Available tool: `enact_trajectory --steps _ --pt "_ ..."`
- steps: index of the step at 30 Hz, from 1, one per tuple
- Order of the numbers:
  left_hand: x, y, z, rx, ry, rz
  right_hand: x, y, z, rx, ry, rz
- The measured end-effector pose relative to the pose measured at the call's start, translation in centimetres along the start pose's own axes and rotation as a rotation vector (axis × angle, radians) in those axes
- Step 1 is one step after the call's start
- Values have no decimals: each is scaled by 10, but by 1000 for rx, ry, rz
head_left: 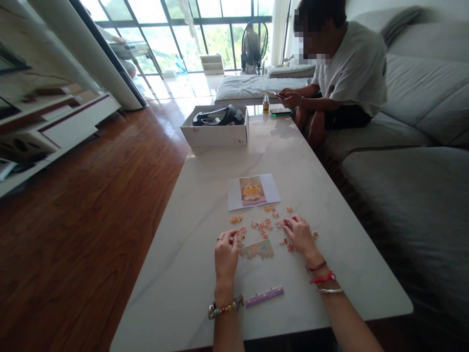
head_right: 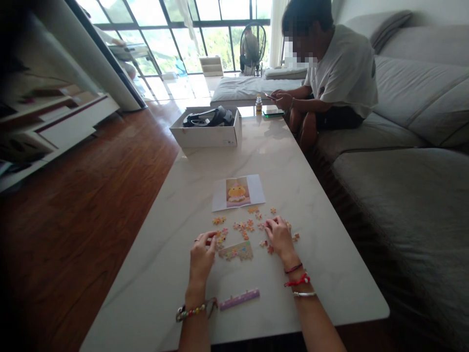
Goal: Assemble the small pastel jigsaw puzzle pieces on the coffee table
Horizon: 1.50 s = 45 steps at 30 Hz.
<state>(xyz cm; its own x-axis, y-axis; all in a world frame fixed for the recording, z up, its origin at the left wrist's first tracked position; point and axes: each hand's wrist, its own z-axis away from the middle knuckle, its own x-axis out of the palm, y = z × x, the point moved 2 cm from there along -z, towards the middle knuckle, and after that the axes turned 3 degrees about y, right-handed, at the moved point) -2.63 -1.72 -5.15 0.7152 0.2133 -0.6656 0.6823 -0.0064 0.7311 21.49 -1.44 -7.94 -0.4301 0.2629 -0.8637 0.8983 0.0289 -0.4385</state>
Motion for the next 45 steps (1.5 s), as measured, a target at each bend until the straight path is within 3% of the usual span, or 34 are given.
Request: enact_trajectory --steps 10,17,23,27,31,37,41,45 --pt "-1 -10 -3 15 -72 -42 -6 6 -12 51 -6 -101" --pt "1 -14 -10 6 -46 -24 4 -18 -67 120 -212 15" --pt "1 -11 -7 21 -63 11 12 -29 -75 188 -263 95" --pt "-5 -13 -4 30 -50 -2 -8 -26 -57 183 -168 -71" --pt "-7 -11 0 47 -40 8 -35 -18 -10 211 -85 -242" --pt "3 7 17 130 -94 43 -53 -17 49 181 -164 -211" --pt "6 9 27 153 -140 39 -51 -27 55 138 -200 -154" --pt "3 7 29 156 -128 12 -50 -19 56 200 -179 12"
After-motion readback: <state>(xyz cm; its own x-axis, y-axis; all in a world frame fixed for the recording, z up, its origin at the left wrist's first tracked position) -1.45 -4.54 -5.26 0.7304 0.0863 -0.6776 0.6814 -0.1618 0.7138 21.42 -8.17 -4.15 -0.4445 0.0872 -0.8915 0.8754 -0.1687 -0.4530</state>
